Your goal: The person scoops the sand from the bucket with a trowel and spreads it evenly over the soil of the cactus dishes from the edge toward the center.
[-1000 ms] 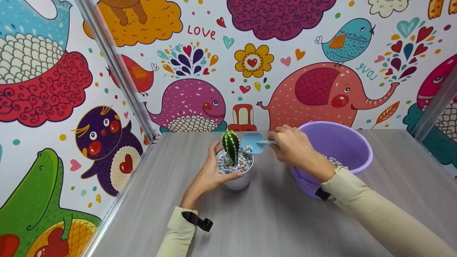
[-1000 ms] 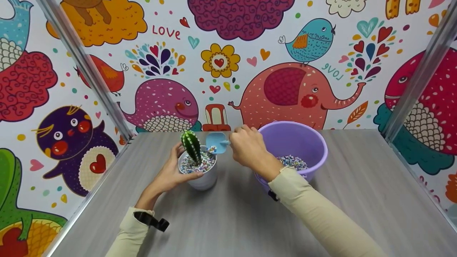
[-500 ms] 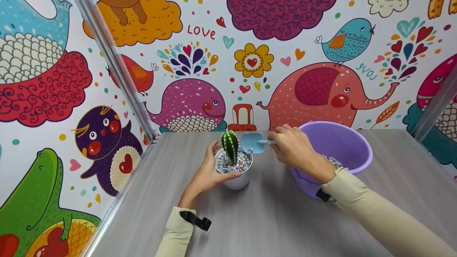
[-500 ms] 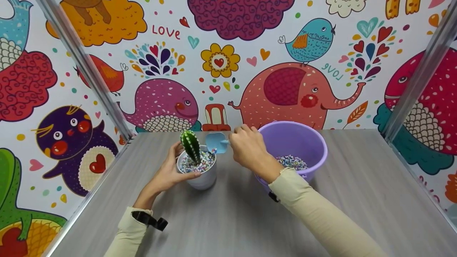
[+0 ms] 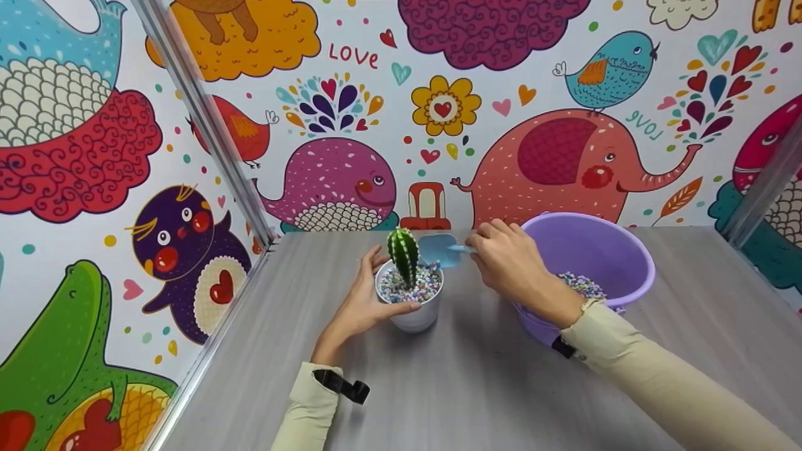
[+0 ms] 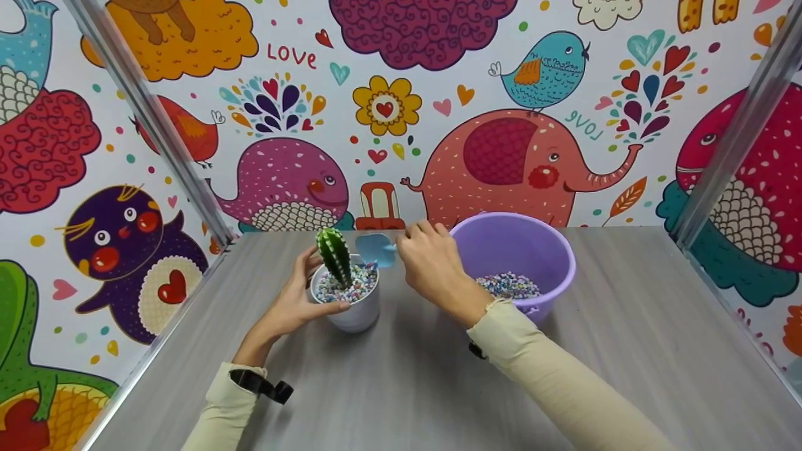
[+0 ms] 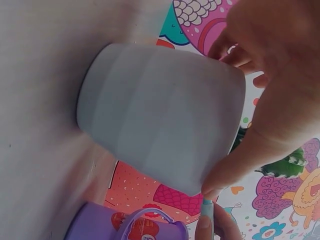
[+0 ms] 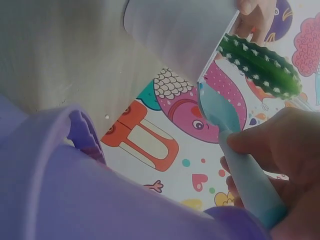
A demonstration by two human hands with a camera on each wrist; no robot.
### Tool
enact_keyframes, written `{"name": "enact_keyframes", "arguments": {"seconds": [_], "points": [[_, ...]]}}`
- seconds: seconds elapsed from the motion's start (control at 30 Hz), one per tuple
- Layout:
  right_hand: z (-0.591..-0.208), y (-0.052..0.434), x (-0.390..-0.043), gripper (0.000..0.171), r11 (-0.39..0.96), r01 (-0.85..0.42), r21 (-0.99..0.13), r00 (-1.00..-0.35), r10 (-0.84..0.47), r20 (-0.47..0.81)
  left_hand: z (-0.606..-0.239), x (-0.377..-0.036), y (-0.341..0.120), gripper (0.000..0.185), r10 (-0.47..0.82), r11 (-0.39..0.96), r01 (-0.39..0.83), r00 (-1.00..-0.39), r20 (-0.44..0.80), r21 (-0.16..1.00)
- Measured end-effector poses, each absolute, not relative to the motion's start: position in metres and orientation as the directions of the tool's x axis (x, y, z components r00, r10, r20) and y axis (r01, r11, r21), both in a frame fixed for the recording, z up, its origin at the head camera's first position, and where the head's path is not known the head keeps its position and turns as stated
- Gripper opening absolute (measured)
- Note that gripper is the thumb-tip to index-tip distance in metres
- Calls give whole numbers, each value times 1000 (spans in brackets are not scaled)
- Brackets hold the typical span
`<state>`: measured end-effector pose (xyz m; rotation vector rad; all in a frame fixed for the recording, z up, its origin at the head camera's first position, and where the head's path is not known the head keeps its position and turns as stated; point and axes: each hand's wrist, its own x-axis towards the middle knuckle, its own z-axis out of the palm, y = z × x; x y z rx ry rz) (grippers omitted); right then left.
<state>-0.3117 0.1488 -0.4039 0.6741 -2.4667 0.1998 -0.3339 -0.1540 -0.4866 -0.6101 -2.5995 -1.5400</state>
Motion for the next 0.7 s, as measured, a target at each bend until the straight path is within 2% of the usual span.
{"name": "enact_keyframes", "arguments": {"seconds": [0.23, 0.5, 0.7], "points": [[-405, 150, -310, 19, 857, -516, -13, -693, -408, 594, -486, -334, -154, 134, 308, 419, 369, -917, 253, 829], [-403, 159, -307, 23, 867, -496, -39, -710, -380, 593, -486, -333, -153, 133, 299, 423, 357, -923, 244, 833], [-399, 182, -301, 21, 871, -478, -110, -741, -333, 583, -487, -331, -153, 131, 296, 429, 335, -930, 220, 839]]}}
